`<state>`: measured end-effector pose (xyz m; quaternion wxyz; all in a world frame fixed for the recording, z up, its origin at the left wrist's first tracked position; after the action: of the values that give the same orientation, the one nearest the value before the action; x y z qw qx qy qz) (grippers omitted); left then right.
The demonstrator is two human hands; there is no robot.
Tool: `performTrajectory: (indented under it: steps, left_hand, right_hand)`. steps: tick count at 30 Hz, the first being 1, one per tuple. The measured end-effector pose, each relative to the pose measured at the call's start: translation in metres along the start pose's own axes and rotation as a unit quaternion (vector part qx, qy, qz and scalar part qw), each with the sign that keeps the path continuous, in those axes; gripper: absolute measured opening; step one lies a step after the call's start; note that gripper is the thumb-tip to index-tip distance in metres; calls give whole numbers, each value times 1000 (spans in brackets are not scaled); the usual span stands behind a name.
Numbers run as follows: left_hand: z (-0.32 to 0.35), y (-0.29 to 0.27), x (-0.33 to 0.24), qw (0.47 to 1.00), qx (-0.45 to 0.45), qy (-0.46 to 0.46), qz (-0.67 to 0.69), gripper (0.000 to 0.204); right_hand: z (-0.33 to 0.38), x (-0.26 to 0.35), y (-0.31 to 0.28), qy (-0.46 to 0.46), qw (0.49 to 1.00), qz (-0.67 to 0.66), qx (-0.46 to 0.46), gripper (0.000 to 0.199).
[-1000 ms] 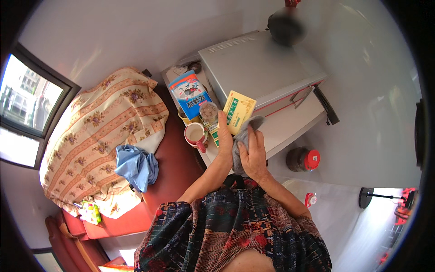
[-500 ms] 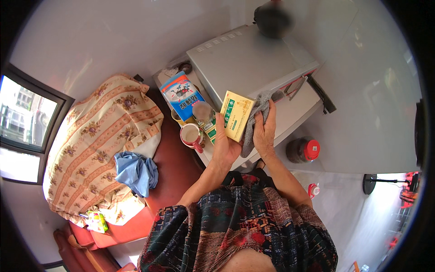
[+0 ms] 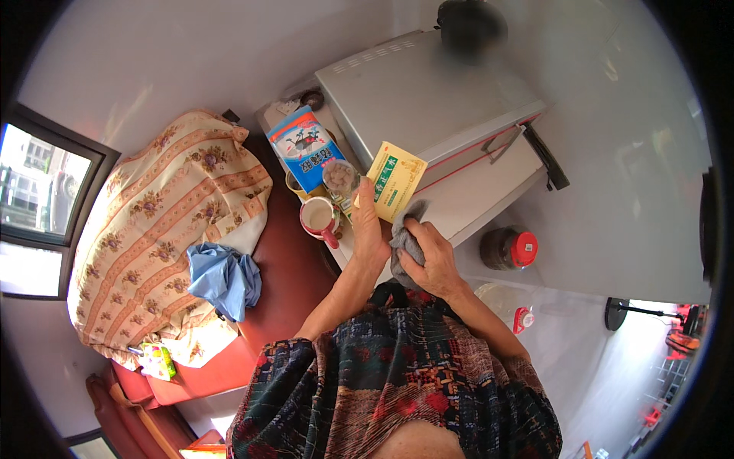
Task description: The person wipes the top surface of a white cabinet with a grey cloth. They then pick up several small yellow boxes and a larger blue box, wiping each one individually with a white tissue before placing them back on the cabinet.
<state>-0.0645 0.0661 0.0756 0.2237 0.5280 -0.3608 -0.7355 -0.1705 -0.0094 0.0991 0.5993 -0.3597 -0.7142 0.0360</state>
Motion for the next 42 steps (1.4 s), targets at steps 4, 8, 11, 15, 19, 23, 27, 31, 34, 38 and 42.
performTrajectory:
  steps: [4,8,11,15,19,23,27,31,34,38,42]
  left_hand:
    - [2,-4,2,997,-1,70,-26,39]
    - [12,-6,3,880,94,278,-373,33]
    - [15,2,7,987,16,98,-125,31]
    - [10,-8,7,981,-8,123,-151,31]
    - [9,-9,0,971,9,151,-183,35]
    - [10,-8,7,926,108,188,-308,44]
    - [14,-21,19,835,176,235,-466,45]
    - [26,-10,3,766,189,298,-538,42]
    - [24,-11,6,742,220,330,-541,40]
    - [26,-11,12,709,234,330,-577,46]
    - [23,-20,19,708,207,325,-591,57]
  right_hand:
    - [-15,25,-24,24,994,87,-60,54]
    - [-28,32,-15,-70,967,241,-44,54]
    - [-32,20,-15,-73,958,267,-81,51]
    - [-41,6,-25,-14,949,286,-131,47]
    - [-44,-12,-33,94,945,294,-109,49]
    - [-37,11,-44,27,964,245,-99,47]
    - [-31,20,-24,27,952,299,66,48]
    - [-27,11,-30,47,941,317,105,52]
    - [-30,6,-36,108,914,373,118,55]
    - [-26,4,-36,63,906,403,114,56]
    - [-20,22,-21,38,919,363,150,59]
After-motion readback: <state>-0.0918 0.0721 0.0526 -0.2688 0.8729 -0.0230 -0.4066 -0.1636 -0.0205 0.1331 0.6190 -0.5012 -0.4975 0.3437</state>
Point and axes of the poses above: each hand's wrist, its own z-axis away from the middle knuckle, its own y-axis out of the palm, x = y × z, the point moved 3 cm from there along -z, towards the middle knuckle, and after that the axes turned 13 degrees about y, right-handed, at the moved point
